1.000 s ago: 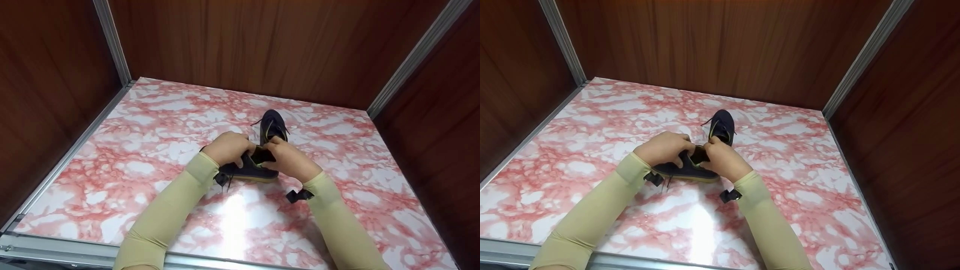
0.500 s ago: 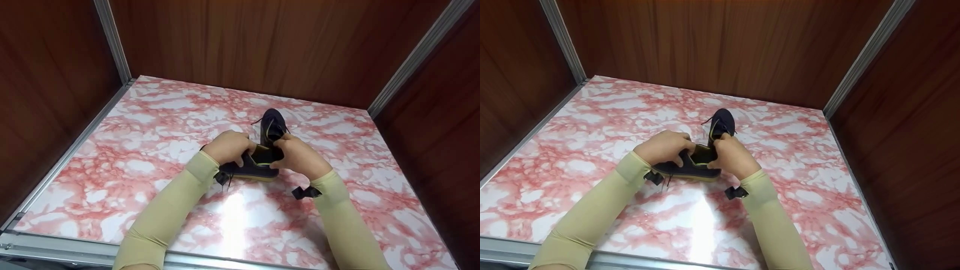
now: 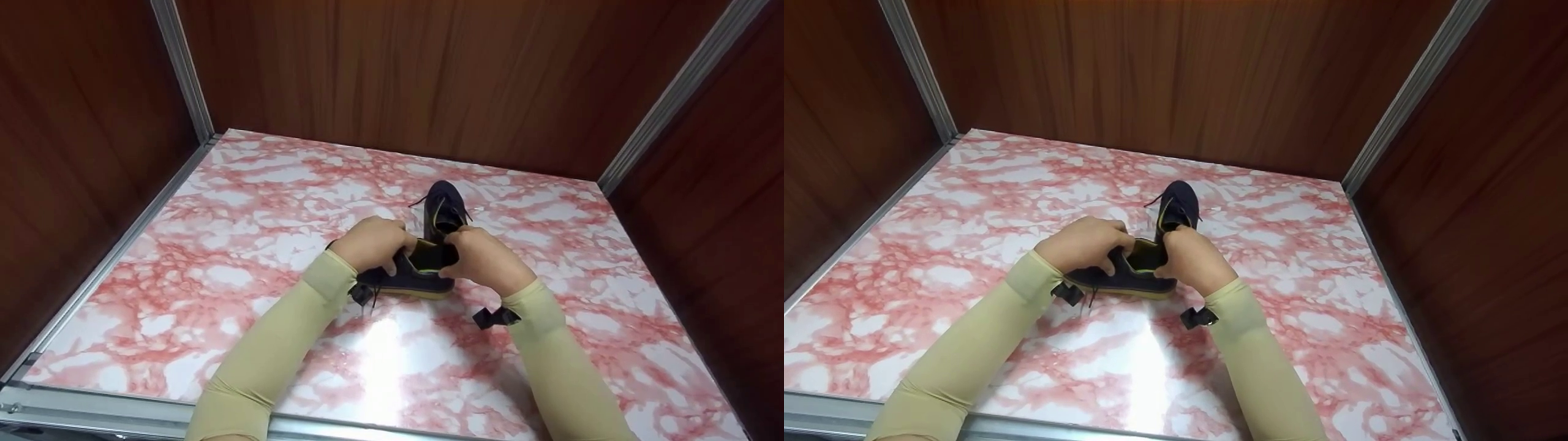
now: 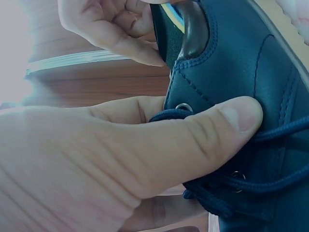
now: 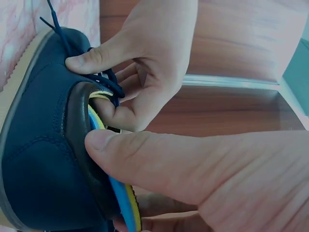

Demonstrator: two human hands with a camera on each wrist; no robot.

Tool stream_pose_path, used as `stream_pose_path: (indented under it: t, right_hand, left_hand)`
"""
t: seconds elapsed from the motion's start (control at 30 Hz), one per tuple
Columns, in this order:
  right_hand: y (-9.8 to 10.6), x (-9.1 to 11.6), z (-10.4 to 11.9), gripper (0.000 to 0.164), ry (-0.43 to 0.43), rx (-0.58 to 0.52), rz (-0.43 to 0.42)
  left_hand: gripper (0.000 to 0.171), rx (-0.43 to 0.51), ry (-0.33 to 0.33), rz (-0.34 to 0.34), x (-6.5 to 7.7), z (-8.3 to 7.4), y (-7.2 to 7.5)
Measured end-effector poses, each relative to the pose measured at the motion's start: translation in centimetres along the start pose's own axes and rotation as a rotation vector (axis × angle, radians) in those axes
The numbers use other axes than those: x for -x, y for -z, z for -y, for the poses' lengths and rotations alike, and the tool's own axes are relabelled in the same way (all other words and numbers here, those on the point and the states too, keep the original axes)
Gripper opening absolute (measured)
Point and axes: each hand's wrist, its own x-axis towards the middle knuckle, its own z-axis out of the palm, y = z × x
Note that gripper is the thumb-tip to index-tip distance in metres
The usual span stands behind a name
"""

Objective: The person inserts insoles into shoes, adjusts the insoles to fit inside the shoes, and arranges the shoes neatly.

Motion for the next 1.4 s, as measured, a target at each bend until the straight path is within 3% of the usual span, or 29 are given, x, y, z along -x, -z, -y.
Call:
stream_pose_path:
  t: [0.47,0.83,1.17,1.4]
  right_hand:
    - [-0.5,-0.2,0.6,0.033,0.068,0.033,-0.075]
    - [-1.0,-0.7,1.2,0.037,0.086,0.085,-0.103]
    - [-2.1,-0.9,1.3,0.037,0.140,0.113,-0.154]
    - [-2.5,-0.8,1.3,0.036,0.122,0.103,-0.145]
  left_hand:
    - [0.042,0.007,-0.009,-0.019,0.1,0.0,0.2]
    - [0.040,-0.004,0.007,0.007,-0.2,0.0,0.9]
    - [0.042,-0.007,0.009,0.012,-0.1,0.0,0.3]
    - [0.044,0.001,0.002,0.007,0.0,0.0,-0.1]
